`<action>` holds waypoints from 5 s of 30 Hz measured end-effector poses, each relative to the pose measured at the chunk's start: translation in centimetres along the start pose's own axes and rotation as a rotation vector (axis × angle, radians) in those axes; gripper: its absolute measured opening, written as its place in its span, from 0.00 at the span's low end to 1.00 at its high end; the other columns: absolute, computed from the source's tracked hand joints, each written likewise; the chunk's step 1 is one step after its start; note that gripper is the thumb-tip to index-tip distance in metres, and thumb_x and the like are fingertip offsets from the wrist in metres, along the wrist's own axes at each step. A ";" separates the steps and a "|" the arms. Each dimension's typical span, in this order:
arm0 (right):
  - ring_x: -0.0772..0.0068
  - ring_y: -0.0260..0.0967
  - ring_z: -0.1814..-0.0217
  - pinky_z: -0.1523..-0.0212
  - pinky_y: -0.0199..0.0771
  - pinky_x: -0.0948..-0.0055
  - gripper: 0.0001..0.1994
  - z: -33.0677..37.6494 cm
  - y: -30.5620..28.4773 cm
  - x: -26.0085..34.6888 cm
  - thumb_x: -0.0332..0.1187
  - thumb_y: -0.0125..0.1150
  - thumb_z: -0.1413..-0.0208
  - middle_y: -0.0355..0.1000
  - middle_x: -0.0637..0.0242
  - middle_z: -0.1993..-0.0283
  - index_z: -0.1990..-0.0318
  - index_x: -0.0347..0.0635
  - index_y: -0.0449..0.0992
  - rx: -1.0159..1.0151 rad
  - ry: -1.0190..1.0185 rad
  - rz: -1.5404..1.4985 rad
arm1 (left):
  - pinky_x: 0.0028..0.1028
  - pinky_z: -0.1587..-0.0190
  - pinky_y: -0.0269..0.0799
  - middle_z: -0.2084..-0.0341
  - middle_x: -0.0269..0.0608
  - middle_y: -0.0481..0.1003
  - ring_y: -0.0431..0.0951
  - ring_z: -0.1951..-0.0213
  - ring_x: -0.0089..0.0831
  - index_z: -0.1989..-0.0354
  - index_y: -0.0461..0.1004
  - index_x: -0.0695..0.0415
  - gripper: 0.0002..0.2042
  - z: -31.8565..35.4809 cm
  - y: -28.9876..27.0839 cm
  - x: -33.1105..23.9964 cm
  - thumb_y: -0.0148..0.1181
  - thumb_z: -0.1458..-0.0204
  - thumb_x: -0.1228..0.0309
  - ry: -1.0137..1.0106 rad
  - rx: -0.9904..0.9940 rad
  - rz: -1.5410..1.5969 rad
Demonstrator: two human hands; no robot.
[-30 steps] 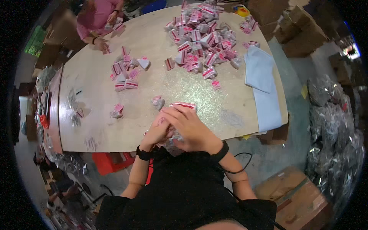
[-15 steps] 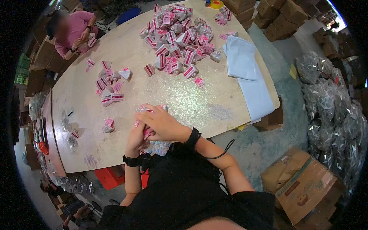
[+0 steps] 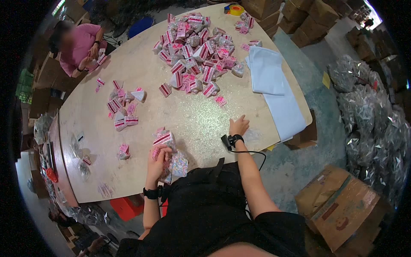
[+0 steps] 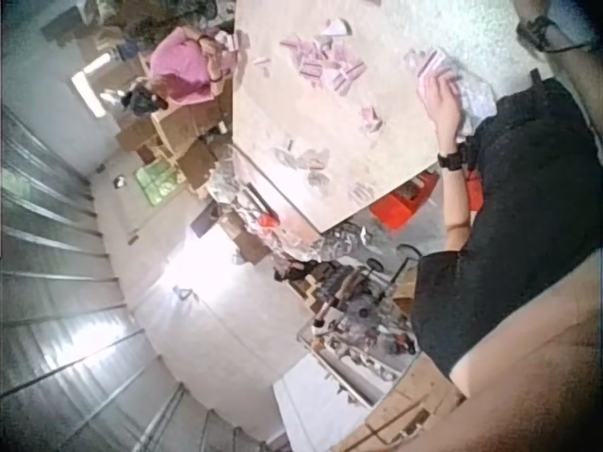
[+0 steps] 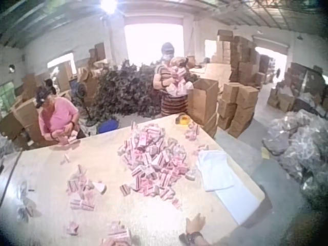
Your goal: Sorting and packing small pink plastic items into clear bags at a manufacturing facility.
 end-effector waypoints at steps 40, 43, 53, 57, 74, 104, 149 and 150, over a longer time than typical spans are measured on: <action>0.54 0.59 0.60 0.57 0.61 0.63 0.09 2.7 -0.2 -0.4 0.30 0.57 0.53 0.62 0.56 0.66 0.65 0.36 0.71 0.017 -0.354 -0.319 | 0.16 0.72 0.63 0.78 0.31 0.70 0.67 0.76 0.15 0.64 0.67 0.58 0.04 -1.1 0.9 1.5 0.49 0.45 0.72 -0.118 -0.003 -0.150; 0.53 0.61 0.61 0.59 0.62 0.63 0.06 3.0 0.5 -0.2 0.30 0.54 0.51 0.63 0.56 0.67 0.69 0.36 0.71 -0.015 -0.353 -0.311 | 0.17 0.72 0.64 0.78 0.31 0.71 0.68 0.76 0.15 0.65 0.67 0.58 0.04 -1.2 1.0 1.3 0.49 0.45 0.72 -0.087 -0.001 -0.173; 0.55 0.63 0.62 0.59 0.65 0.62 0.05 2.7 1.7 0.0 0.28 0.48 0.53 0.64 0.54 0.67 0.72 0.35 0.67 -0.063 -0.383 0.057 | 0.18 0.71 0.65 0.78 0.31 0.70 0.69 0.75 0.17 0.66 0.67 0.58 0.05 -0.6 1.3 1.1 0.49 0.45 0.71 -0.073 0.029 -0.216; 0.56 0.62 0.59 0.56 0.63 0.63 0.05 3.0 0.5 0.5 0.29 0.49 0.53 0.63 0.54 0.65 0.70 0.36 0.67 0.014 -0.446 0.135 | 0.18 0.71 0.66 0.78 0.32 0.70 0.70 0.74 0.17 0.66 0.66 0.58 0.04 -0.5 1.2 1.4 0.49 0.45 0.72 -0.019 0.056 -0.231; 0.59 0.61 0.62 0.58 0.60 0.65 0.05 5.5 -5.8 0.0 0.32 0.56 0.54 0.68 0.63 0.67 0.72 0.43 0.76 0.042 -0.602 -0.211 | 0.17 0.77 0.63 0.80 0.31 0.70 0.66 0.79 0.16 0.66 0.66 0.58 0.04 -0.5 1.8 1.2 0.49 0.45 0.72 -0.072 0.061 -0.195; 0.61 0.67 0.80 0.79 0.64 0.66 0.09 15.3 -21.4 14.9 0.33 0.49 0.45 0.71 0.59 0.76 0.67 0.38 0.74 0.501 -1.063 -0.487 | 0.19 0.66 0.66 0.68 0.33 0.70 0.69 0.67 0.18 0.62 0.68 0.59 0.09 -1.3 7.7 -5.0 0.56 0.48 0.69 0.077 0.244 -0.088; 0.55 0.45 0.33 0.40 0.59 0.63 0.12 13.7 -16.4 16.0 0.29 0.38 0.39 0.50 0.46 0.38 0.51 0.32 0.59 1.311 0.076 -1.923 | 0.17 0.67 0.66 0.69 0.31 0.67 0.68 0.68 0.16 0.66 0.65 0.59 0.06 -1.1 7.5 -4.2 0.55 0.50 0.76 0.215 0.258 -0.127; 0.53 0.44 0.33 0.39 0.58 0.62 0.13 13.6 -16.4 16.0 0.26 0.37 0.41 0.49 0.45 0.37 0.50 0.30 0.58 1.400 0.225 -2.021 | 0.17 0.66 0.66 0.69 0.31 0.67 0.68 0.67 0.16 0.66 0.65 0.59 0.06 -1.1 7.6 -4.0 0.55 0.50 0.77 0.191 0.265 -0.087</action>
Point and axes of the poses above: each hand's wrist, its own z-axis away from the middle knuckle, its own y-axis out of the palm, x = y × z, the point moved 6 cm from there along -z, towards the middle knuckle
